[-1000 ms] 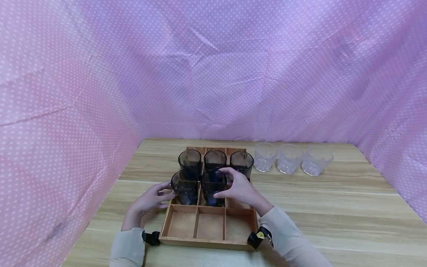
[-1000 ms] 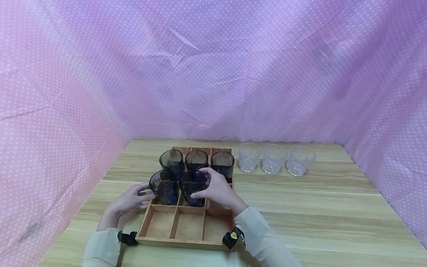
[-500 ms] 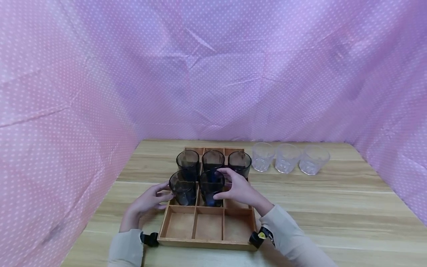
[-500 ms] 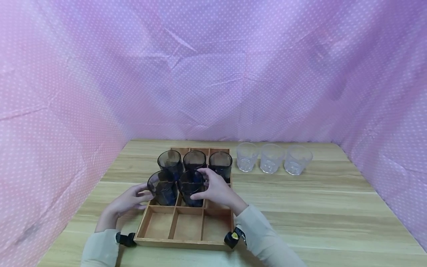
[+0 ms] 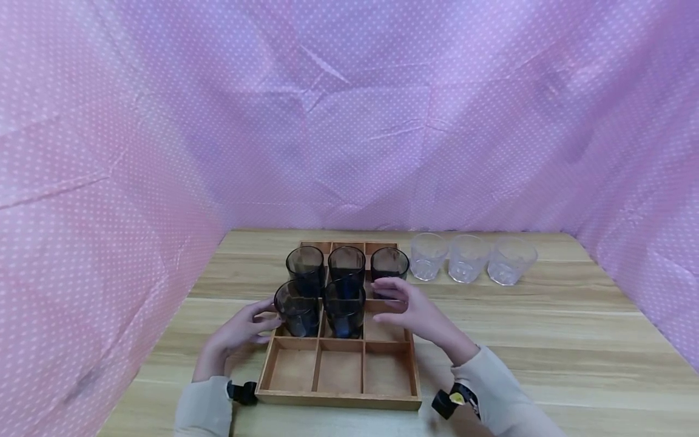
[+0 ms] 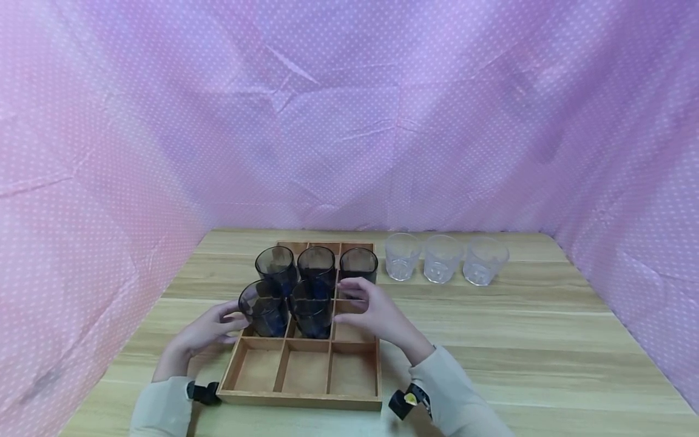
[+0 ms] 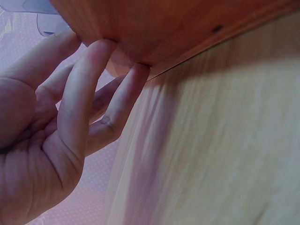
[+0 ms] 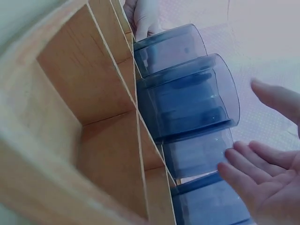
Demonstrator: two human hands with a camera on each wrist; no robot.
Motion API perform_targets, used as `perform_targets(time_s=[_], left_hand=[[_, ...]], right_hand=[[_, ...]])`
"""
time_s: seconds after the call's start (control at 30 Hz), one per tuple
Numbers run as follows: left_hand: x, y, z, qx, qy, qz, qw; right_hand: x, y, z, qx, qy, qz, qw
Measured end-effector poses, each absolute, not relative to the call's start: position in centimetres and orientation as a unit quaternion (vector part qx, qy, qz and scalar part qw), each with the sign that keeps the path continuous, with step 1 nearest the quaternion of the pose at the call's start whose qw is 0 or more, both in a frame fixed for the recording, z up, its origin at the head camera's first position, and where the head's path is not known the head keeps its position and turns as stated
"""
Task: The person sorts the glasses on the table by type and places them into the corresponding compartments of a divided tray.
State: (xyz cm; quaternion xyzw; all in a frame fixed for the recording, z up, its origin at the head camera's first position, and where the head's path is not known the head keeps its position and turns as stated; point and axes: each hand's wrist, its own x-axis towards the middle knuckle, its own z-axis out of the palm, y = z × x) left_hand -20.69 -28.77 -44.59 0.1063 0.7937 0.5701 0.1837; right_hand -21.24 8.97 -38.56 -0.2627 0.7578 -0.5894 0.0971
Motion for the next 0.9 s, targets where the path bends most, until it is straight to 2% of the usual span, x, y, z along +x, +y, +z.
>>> perform_targets(time_s=[0.17, 0.6, 0.9], left_hand=[[-20.9, -28.6, -44.7, 0.112, 0.794, 0.569, 0.184], [-20.7, -28.7, -44.7, 0.109, 0.790, 0.574, 0.185], [-20.6, -28.9, -44.6, 0.105, 0.789, 0.576, 0.184]], right_hand=[[-20.8, 10.7, -38.8, -0.243, 0.750, -0.612, 0.065], [-20.5, 15.9, -39.8, -0.182, 0.786, -0.590, 0.027], [-21.3, 17.2, -39.3, -0.099, 0.795, -0.599, -0.009]])
